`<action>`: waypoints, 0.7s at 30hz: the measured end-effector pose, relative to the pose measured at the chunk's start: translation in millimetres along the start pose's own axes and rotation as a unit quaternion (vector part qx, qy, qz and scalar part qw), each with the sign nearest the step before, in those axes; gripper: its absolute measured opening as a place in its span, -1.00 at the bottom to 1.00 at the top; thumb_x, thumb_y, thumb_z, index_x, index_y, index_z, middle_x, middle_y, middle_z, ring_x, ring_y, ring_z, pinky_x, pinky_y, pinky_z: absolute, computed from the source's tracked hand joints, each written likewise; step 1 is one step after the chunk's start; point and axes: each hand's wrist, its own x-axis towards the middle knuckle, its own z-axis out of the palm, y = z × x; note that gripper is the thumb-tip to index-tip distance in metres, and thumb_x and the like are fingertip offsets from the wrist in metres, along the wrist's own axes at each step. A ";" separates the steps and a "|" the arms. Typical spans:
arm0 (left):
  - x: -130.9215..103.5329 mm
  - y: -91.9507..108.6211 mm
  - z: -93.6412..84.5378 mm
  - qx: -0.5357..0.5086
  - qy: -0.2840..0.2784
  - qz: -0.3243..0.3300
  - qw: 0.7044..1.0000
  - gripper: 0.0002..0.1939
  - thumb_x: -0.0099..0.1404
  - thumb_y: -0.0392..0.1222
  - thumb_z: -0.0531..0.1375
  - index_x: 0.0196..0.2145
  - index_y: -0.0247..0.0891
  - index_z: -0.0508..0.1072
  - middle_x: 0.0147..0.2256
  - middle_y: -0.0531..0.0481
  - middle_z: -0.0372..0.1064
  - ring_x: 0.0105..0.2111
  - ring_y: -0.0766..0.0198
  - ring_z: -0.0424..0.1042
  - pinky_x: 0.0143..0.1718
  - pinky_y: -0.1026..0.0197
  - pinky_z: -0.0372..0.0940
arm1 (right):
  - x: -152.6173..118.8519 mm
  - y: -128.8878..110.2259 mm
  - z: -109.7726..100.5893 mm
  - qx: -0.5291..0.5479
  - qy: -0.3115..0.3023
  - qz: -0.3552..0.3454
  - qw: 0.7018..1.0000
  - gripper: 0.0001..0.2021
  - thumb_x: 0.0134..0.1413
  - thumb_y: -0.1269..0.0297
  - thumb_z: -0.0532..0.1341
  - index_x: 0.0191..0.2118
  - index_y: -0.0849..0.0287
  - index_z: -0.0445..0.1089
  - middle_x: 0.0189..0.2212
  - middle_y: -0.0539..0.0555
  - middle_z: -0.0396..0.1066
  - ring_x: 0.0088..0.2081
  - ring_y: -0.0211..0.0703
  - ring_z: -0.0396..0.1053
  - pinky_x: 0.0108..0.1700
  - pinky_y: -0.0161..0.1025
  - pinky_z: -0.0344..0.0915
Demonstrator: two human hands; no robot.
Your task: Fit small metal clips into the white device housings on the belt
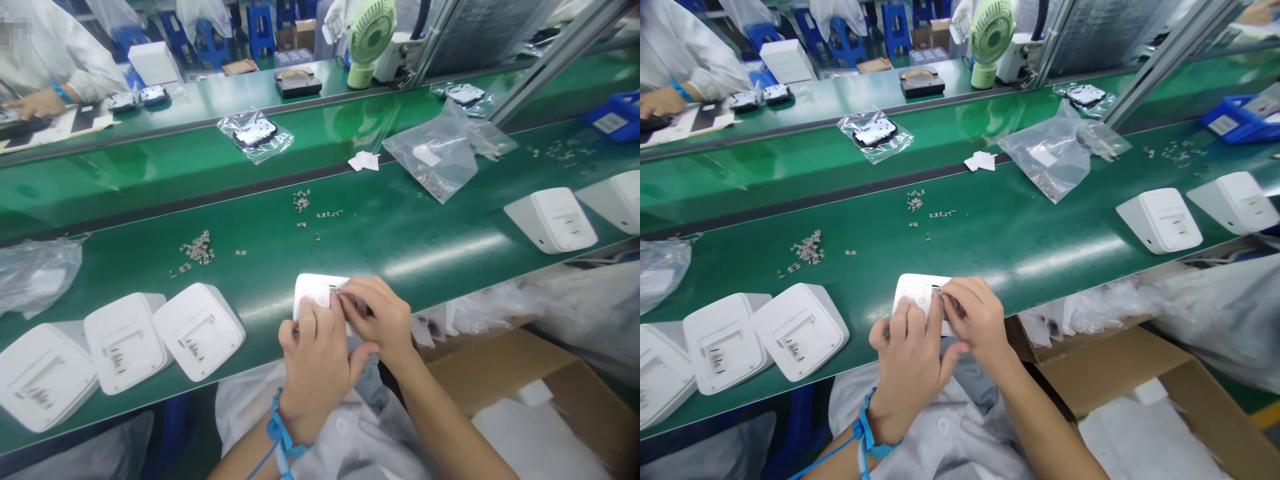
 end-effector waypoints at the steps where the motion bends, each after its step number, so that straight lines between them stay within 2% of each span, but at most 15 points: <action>1: 0.3 -0.3 -0.5 0.002 0.002 0.001 1.000 -0.25 0.48 0.25 -0.21 0.26 -0.38 0.32 0.03 -0.35 0.40 0.15 -0.13 0.20 -0.03 -0.17 0.03 | -0.1 -1.4 0.5 0.009 0.004 0.000 1.000 -0.81 0.13 0.56 0.28 -0.22 0.11 0.48 -0.33 0.05 0.54 -0.27 -0.16 0.48 -0.22 -0.19 0.47; 6: 1.3 -0.7 -2.9 0.006 0.001 0.003 1.000 -0.24 0.47 0.25 -0.21 0.25 -0.39 0.33 -0.01 -0.33 0.41 0.14 -0.13 0.20 -0.03 -0.16 0.02 | -1.7 -3.0 0.3 0.023 0.015 0.000 1.000 -0.77 0.14 0.58 0.27 -0.22 0.07 0.51 -0.36 0.00 0.58 -0.29 -0.17 0.51 -0.23 -0.19 0.49; 11: 1.0 0.2 -3.5 -0.014 0.003 0.004 1.000 -0.24 0.47 0.25 -0.23 0.21 -0.39 0.38 -0.03 -0.33 0.42 0.14 -0.14 0.20 -0.02 -0.16 0.02 | -4.9 4.0 -1.1 0.027 -0.002 -0.055 0.998 -0.74 0.16 0.57 0.24 -0.18 0.04 0.53 -0.30 0.03 0.62 -0.26 -0.11 0.56 -0.22 -0.11 0.53; 21: 1.2 0.2 -4.2 -0.015 -0.006 -0.002 1.000 -0.24 0.48 0.24 -0.21 0.26 -0.44 0.31 0.02 -0.32 0.42 0.16 -0.11 0.19 -0.02 -0.15 0.01 | -4.3 2.8 0.8 0.030 0.025 -0.050 0.998 -0.73 0.14 0.57 0.25 -0.19 0.03 0.54 -0.34 0.02 0.61 -0.30 -0.12 0.55 -0.25 -0.11 0.54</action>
